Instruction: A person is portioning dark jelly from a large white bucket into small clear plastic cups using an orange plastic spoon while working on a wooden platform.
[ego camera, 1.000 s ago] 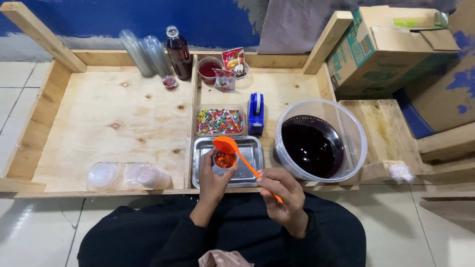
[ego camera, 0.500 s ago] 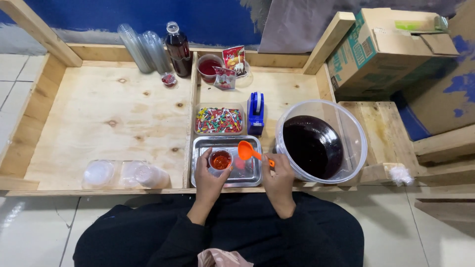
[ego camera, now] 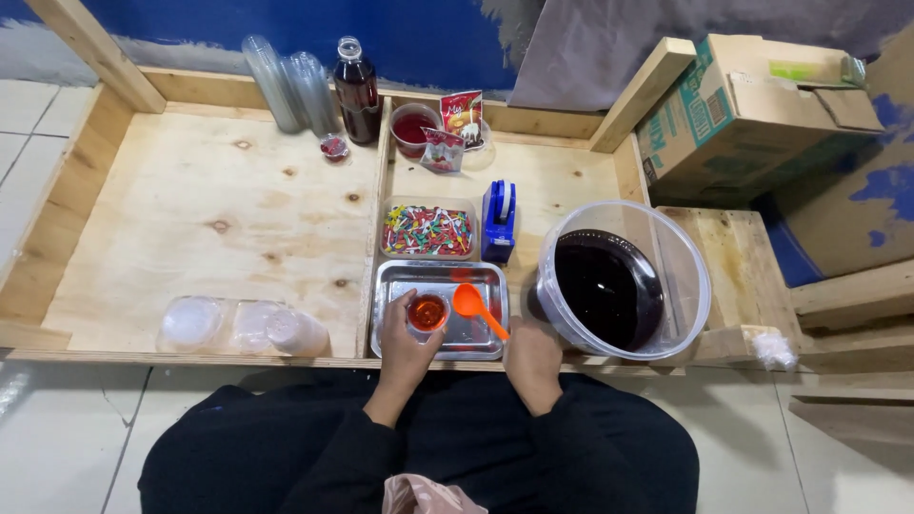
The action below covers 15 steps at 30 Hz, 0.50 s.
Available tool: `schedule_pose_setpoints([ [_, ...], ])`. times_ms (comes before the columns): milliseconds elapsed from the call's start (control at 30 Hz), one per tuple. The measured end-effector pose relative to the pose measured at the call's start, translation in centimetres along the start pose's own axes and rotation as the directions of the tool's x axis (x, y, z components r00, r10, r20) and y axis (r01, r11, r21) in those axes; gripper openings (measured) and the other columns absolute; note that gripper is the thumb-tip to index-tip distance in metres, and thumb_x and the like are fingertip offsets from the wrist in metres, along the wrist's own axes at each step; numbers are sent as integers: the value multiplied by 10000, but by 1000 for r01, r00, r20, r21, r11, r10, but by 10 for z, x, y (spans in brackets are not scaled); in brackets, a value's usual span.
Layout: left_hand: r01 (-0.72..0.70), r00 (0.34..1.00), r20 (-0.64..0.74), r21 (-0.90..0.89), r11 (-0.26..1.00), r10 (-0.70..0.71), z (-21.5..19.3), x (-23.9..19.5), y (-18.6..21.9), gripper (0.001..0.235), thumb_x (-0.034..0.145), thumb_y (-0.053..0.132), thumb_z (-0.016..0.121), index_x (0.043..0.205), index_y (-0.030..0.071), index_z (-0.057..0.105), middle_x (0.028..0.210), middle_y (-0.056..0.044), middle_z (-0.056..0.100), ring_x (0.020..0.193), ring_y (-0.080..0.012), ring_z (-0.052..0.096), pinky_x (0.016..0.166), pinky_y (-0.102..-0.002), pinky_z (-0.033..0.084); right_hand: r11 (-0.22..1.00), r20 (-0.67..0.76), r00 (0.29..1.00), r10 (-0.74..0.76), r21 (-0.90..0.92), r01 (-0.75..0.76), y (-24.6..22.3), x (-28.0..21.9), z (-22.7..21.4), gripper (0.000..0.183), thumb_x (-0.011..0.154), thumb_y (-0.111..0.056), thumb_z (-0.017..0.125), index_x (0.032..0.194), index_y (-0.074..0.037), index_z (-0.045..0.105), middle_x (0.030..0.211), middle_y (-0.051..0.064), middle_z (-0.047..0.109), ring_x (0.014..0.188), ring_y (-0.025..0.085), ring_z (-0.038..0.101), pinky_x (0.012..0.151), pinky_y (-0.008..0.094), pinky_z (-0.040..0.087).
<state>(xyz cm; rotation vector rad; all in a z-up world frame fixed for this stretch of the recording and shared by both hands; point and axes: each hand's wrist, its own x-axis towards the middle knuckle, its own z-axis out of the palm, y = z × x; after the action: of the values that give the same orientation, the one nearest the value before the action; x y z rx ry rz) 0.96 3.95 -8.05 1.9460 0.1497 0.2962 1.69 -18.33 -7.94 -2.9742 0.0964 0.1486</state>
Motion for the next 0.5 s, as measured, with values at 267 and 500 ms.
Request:
schedule_pose_setpoints([
  [267, -25, 1000, -2, 36, 999, 25, 10, 2, -27, 776, 660, 179, 881, 1371, 96, 580, 1233, -138, 586, 1189, -387, 617, 1001, -481, 520, 997, 98, 995, -8, 75, 1, -22, 15, -2, 157, 876, -158, 685, 1007, -90, 737, 865, 164, 713, 819, 398, 724, 714, 525, 577],
  [500, -46, 999, 28, 180, 983, 41, 18, 7, -45, 783, 630, 207, 922, 1346, 123, 617, 1178, -103, 628, 1134, -341, 651, 989, -491, 506, 730, 104, 994, -44, 683, -39, -54, 26, 22, 236, 953, -173, 646, 1154, -130, 761, 1054, 161, 712, 984, 373, 719, 839, 443, 571],
])
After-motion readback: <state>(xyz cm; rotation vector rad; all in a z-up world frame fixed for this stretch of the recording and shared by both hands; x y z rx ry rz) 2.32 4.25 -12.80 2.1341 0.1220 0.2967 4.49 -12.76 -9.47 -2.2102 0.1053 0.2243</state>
